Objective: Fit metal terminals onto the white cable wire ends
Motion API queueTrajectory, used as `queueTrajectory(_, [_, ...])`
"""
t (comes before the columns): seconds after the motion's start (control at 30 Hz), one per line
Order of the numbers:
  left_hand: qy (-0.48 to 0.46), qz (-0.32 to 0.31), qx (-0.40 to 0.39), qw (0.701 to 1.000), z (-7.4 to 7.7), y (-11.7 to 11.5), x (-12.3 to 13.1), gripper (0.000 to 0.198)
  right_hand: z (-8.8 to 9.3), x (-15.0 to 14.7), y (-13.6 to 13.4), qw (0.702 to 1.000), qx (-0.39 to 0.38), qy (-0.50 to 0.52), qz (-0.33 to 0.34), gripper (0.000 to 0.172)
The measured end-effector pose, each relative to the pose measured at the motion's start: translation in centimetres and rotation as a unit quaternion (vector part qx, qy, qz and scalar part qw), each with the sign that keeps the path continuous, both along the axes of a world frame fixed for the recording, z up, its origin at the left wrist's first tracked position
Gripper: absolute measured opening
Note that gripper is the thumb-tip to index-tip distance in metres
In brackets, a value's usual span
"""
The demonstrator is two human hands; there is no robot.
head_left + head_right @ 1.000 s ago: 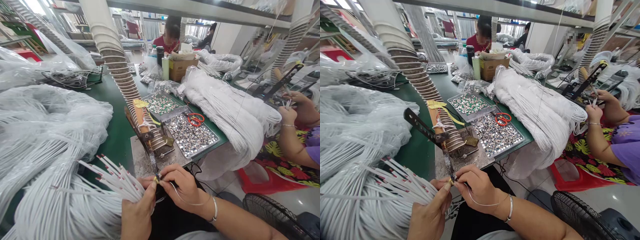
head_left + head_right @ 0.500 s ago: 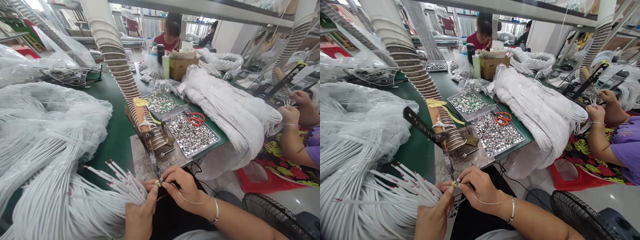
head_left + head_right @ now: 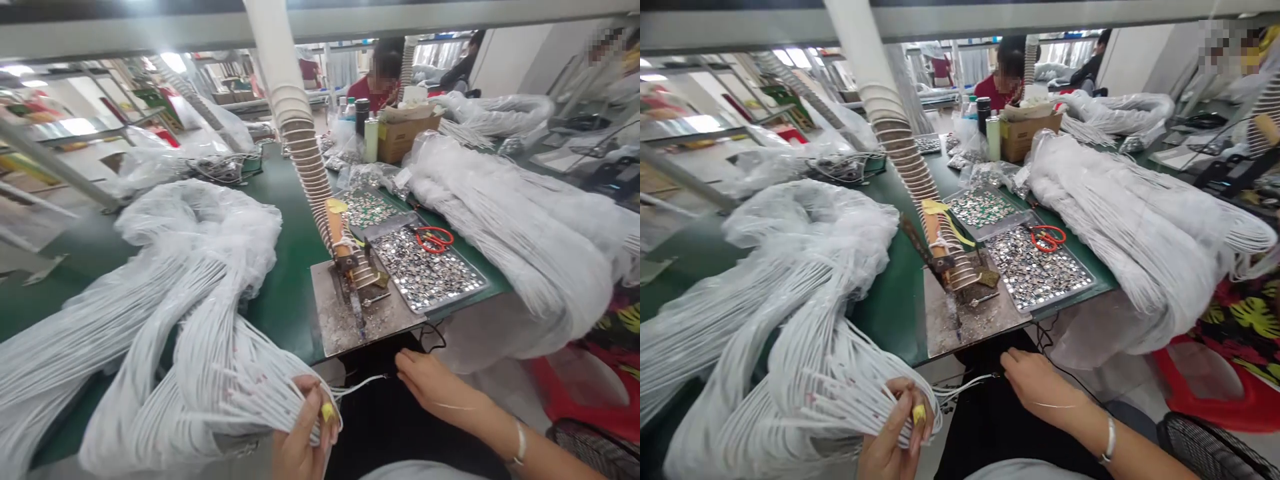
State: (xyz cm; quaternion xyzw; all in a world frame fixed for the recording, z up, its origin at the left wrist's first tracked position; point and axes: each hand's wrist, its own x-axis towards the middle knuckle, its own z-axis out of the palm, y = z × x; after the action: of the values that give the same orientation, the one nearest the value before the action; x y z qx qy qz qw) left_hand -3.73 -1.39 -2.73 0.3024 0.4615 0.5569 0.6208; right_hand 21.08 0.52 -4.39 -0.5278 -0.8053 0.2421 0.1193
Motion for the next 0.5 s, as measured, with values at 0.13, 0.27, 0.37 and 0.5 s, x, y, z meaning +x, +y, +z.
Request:
queueTrajectory(0.13, [0.003,-0.022,-0.017,1.000,-0.6,-0.7,-0.2,0.028,1.5,-0.8,-0.5,0.995,-0.001,0.097,0.034,0.024])
queueTrajectory(0.27, [0.093,-0.106,0.012,0.990,-1.0,-0.1,0.0,0.029,5.5,-4.8,0.8,0.959,0.072,0.258,0.091,0.022])
queueTrajectory(0.37, [0.165,-0.145,0.012,0.975,-0.8,0.5,-0.2,0.045,7.2,-7.3,2.4,0.939,0.070,0.316,0.120,0.016])
queueTrajectory(0.5, [0.174,-0.162,0.005,0.971,-0.2,0.3,-0.4,0.047,6.8,-8.0,3.0,0.917,0.058,0.365,0.147,0.011])
